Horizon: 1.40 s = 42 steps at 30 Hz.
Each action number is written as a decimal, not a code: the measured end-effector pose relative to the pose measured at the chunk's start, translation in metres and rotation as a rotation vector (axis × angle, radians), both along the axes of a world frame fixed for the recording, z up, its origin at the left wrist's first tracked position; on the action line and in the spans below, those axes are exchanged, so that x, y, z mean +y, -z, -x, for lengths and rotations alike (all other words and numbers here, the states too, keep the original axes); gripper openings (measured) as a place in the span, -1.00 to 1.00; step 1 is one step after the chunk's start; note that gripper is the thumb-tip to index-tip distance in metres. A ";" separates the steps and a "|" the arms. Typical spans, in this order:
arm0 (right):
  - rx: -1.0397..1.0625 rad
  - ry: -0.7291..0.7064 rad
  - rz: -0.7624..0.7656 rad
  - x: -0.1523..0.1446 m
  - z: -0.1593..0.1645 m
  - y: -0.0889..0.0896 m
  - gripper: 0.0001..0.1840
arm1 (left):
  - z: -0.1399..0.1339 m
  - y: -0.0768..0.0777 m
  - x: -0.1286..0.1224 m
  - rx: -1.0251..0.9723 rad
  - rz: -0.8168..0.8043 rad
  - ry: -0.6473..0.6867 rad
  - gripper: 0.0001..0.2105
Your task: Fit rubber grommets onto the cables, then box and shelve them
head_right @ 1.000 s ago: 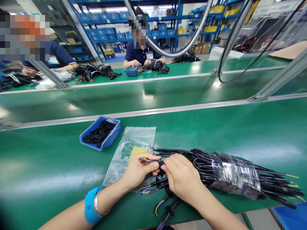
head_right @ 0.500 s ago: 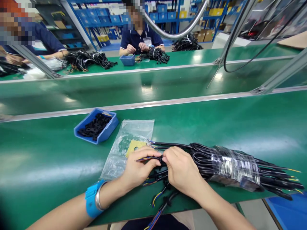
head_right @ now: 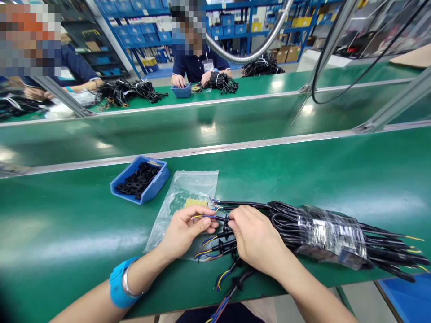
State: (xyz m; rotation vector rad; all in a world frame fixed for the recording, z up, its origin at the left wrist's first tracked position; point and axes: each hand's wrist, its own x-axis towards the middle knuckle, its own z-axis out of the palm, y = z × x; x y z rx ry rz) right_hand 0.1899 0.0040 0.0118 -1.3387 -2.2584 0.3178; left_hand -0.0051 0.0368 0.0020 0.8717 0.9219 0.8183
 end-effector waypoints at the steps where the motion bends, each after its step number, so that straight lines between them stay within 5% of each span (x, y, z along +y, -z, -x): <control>1: 0.001 -0.003 0.014 0.000 0.000 -0.001 -0.86 | 0.000 -0.001 0.001 -0.019 0.031 -0.010 -0.67; 21: 0.114 -0.060 -0.089 0.000 0.001 -0.004 -0.90 | -0.002 -0.001 0.000 -0.021 0.161 -0.020 -0.62; 28: 0.052 -0.097 0.035 -0.001 0.000 -0.009 -0.88 | 0.012 -0.003 0.001 0.180 -0.092 0.242 -0.84; 35: -0.193 -0.061 0.088 -0.002 0.003 -0.009 -0.86 | 0.017 -0.006 -0.003 0.355 -0.517 0.364 -0.62; 42: -0.252 -0.077 0.195 -0.002 0.000 -0.013 -0.82 | 0.012 -0.002 -0.007 0.392 -0.571 0.383 -0.69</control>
